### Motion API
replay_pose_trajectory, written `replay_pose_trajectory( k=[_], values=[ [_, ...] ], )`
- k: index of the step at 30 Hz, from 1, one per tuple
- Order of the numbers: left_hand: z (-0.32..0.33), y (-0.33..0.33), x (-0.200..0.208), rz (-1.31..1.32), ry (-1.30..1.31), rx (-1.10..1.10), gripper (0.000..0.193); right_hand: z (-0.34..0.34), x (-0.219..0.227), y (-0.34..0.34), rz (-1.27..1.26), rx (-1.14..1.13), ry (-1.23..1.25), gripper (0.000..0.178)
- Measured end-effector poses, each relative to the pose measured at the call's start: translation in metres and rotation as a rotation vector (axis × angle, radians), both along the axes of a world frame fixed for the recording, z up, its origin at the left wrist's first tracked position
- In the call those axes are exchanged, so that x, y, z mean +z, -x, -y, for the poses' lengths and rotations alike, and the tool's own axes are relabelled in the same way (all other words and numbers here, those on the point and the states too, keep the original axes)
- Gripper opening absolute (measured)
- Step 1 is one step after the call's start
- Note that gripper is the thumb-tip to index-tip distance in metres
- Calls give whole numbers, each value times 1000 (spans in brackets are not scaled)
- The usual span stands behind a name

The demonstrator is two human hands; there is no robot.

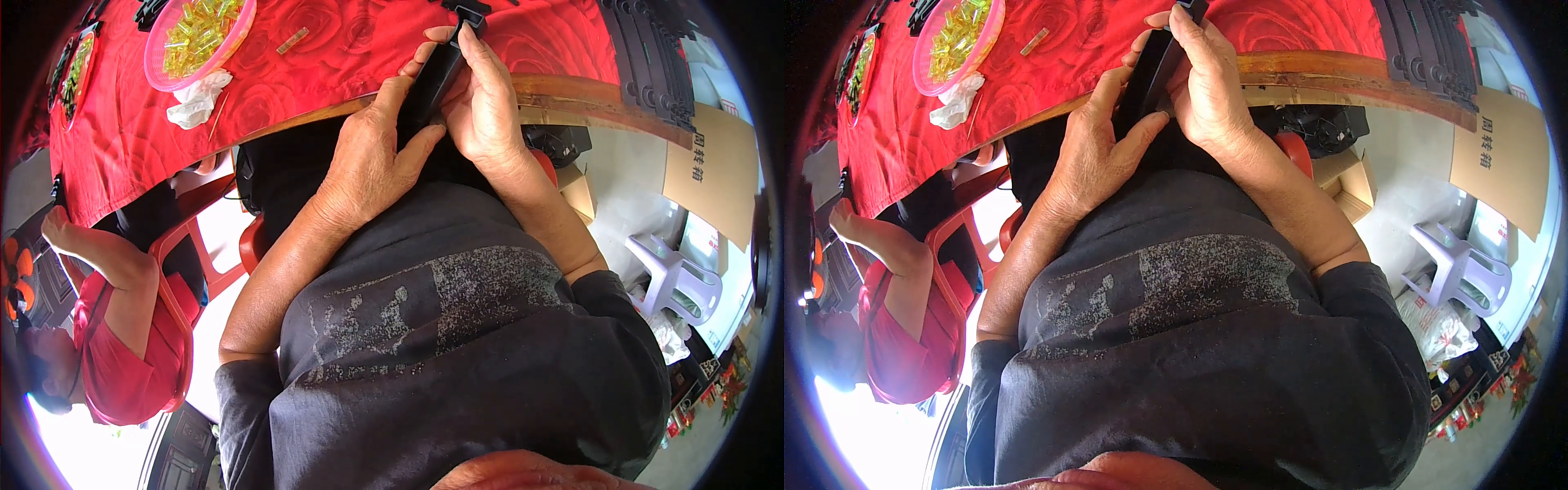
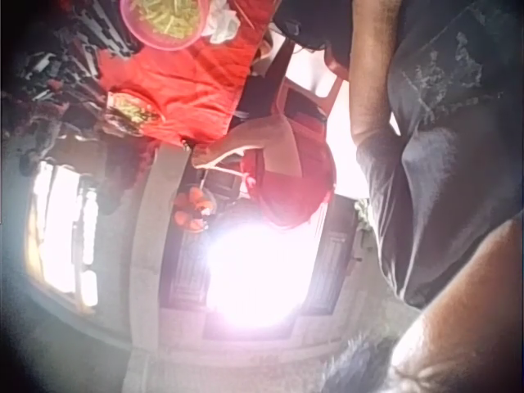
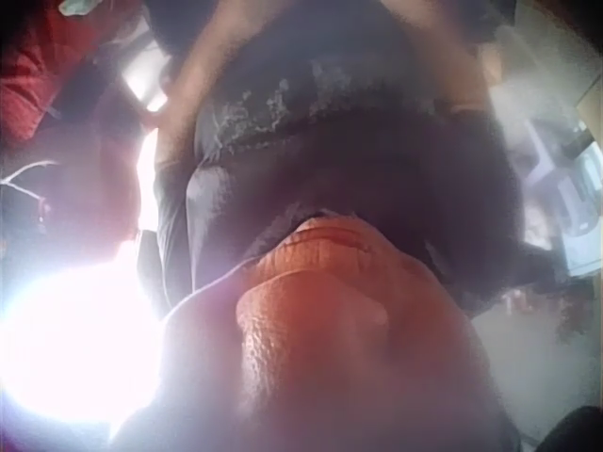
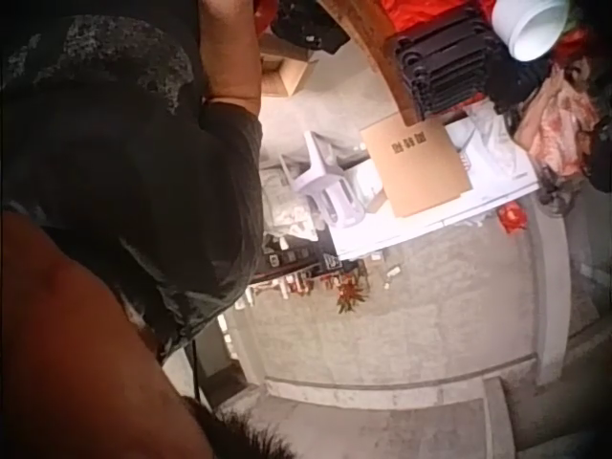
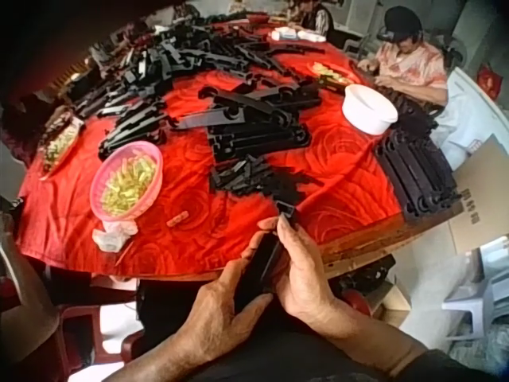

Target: The person assembles bubble levels by taking small vials from a bowl and pressing them into slots inside black plastic frames by hand.

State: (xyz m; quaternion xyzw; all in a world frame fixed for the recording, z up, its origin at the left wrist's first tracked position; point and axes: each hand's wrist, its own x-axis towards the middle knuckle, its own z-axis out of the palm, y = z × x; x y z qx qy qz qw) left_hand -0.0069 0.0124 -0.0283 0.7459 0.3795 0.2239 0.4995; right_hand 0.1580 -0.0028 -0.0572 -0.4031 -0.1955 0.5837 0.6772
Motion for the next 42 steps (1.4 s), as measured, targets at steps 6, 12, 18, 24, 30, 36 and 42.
replay_pose_trajectory(
  k=[6,12,18,24,30,36,42],
  values=[
    [0,1,2,-23,13,-7,59,1,0,0,-11,17,10,41],
    [1,0,3,-32,20,2,59,1,0,1,11,13,3,41],
    [1,0,4,-74,12,0,59,0,-6,-2,-17,6,-14,42],
    [2,-1,-7,28,-125,39,60,1,-7,-5,-82,25,-20,43],
    [4,-2,-4,62,-116,53,60,1,-8,-9,-128,-5,33,44],
    [5,-2,8,34,-99,51,60,0,-11,-13,-181,2,-24,46],
    [5,-2,4,46,-112,35,56,-1,-11,-13,-201,0,-42,48]
  ],
)
